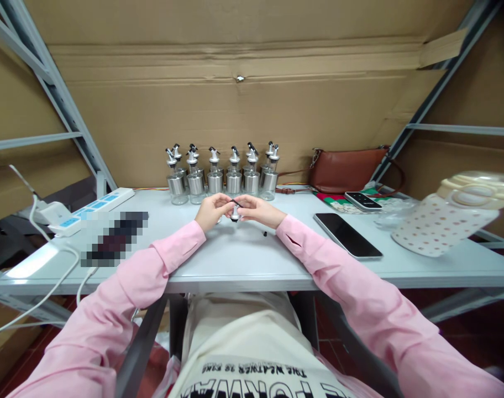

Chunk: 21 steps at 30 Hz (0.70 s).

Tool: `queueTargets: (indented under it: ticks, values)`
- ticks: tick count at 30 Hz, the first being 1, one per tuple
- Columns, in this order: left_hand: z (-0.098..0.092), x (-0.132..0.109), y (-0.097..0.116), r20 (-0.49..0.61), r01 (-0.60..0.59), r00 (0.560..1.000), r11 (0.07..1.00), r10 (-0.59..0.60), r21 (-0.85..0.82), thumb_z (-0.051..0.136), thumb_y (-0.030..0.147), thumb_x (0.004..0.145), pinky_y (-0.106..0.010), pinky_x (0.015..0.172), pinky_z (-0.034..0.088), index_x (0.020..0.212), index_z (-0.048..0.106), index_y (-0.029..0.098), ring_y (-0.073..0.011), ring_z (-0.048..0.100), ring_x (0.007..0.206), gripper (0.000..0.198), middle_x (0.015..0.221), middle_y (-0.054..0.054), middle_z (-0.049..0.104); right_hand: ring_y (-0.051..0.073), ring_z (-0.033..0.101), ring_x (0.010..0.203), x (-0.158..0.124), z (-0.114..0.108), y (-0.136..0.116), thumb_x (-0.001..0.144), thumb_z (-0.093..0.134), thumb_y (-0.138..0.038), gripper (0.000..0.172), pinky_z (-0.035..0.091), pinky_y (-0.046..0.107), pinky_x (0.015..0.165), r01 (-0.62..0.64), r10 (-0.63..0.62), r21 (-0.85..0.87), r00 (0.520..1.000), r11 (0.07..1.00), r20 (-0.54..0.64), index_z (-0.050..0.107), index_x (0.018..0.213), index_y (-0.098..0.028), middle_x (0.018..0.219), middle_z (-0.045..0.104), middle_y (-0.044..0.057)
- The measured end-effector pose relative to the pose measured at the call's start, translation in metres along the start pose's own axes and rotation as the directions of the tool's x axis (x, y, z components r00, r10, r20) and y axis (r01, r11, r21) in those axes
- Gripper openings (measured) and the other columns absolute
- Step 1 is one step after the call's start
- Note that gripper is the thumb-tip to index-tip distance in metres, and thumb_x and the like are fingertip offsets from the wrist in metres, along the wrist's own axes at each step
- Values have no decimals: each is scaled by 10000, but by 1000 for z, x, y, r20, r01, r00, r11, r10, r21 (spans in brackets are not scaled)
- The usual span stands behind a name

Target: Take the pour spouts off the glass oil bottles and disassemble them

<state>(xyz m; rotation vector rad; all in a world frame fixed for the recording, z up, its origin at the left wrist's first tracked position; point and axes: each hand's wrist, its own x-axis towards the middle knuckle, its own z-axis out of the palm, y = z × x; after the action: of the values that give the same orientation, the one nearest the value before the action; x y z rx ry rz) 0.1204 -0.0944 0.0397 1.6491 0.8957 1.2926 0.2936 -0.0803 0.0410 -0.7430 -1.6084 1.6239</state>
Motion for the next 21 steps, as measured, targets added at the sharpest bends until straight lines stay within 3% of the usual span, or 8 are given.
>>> queueTargets:
  ticks: [4,8,11,15,21]
  values:
    - [1,1,-2,-60,-1,998,998,-2,-55,717,419,576,-244,535,476,763,535,126,-94,556,506,392,567,14,597,133,617,768,1,6,2,539,772,-231,532,498,262,666,-41,41,9,998,999,39,487,988,-217,819,604,-18]
    - [0,3,-1,-78,-4,997,995,-3,-96,724,417,567,-245,550,478,717,503,134,-95,563,513,389,559,16,596,99,571,643,1,4,0,609,723,-299,463,408,206,522,17,-17,26,1000,1000,-15,481,992,-205,786,607,-3]
    - [-1,3,0,-44,7,999,996,-11,-94,733,408,561,-239,558,475,677,491,136,-91,562,513,381,547,15,596,68,482,565,1,1,-3,642,683,-323,365,314,192,462,50,-49,24,997,998,-55,514,935,-184,745,578,-6]
    - [2,0,0,24,40,999,997,-39,-71,744,373,557,-235,559,472,673,513,130,-98,577,535,354,561,11,601,49,404,502,1,2,-4,651,660,-352,285,284,197,462,45,-44,13,996,999,-73,506,821,-183,655,469,-52]
    - [2,0,-2,60,57,997,996,-53,-71,749,348,554,-236,567,476,662,510,128,-96,581,528,343,558,6,612,65,425,486,1,2,-3,643,637,-493,376,315,222,473,35,-34,17,999,999,-41,437,741,-191,624,440,-61]
